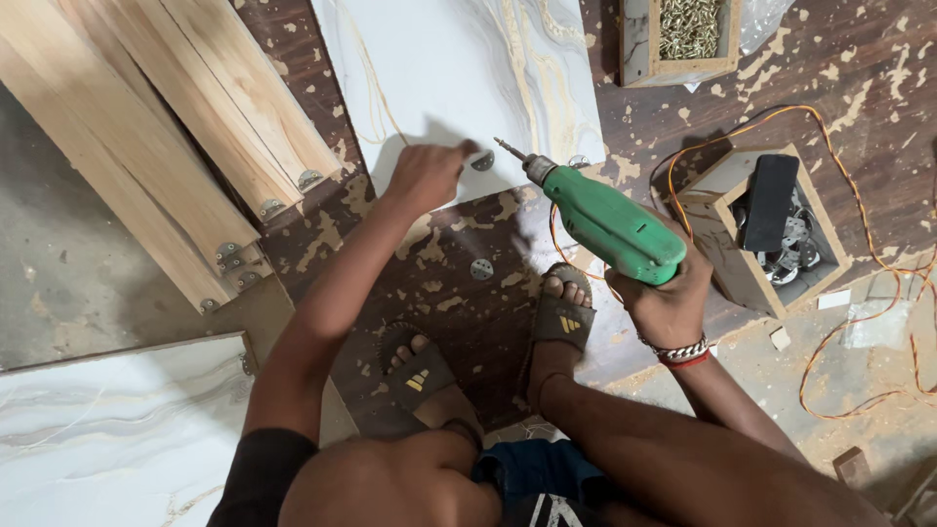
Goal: The person uses a green corded drill to fasten metal corner brackets onto white marble-patterned panels. They repeatedly pick up screws, align the brackets, and drive the screws into the panel corners. The person flips the panel over to work on the opposite side and continues attaching brackets to multiple panels.
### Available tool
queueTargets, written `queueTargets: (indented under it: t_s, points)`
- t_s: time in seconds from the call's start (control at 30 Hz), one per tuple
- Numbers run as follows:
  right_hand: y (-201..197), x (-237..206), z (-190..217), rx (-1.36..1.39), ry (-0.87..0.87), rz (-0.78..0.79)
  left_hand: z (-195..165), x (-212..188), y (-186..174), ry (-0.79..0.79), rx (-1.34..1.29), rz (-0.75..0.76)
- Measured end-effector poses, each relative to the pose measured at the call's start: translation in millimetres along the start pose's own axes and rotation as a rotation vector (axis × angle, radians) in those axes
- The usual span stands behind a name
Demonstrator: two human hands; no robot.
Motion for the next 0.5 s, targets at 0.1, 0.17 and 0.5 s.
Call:
queueTargets:
  t_s: [0.1,0.17,0.5]
  points:
    - [1.8,-1.8,1.1,-0.034,0.0,0.002,-12.6,15.1,-0.8,0.058,0.226,0.192]
    - [3.4,-2.6,0.0,-0.037,0.036,0.011,-17.4,14.0,-1.2,0.079,0.205,0.26]
    - [11.1,-0.1,-6.9,0.023,0.131,0.05,26.6,-26.2,33.3,-0.145,0.009,-0.029]
Point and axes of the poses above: each hand's wrist, its own x-axis towards the middle knuckle, its own y-axis out of the palm, z = x × y, the point moved 5 cm from there along x, towards the middle knuckle, and after that the axes turned 7 degrees about z, right-handed, at the moved point
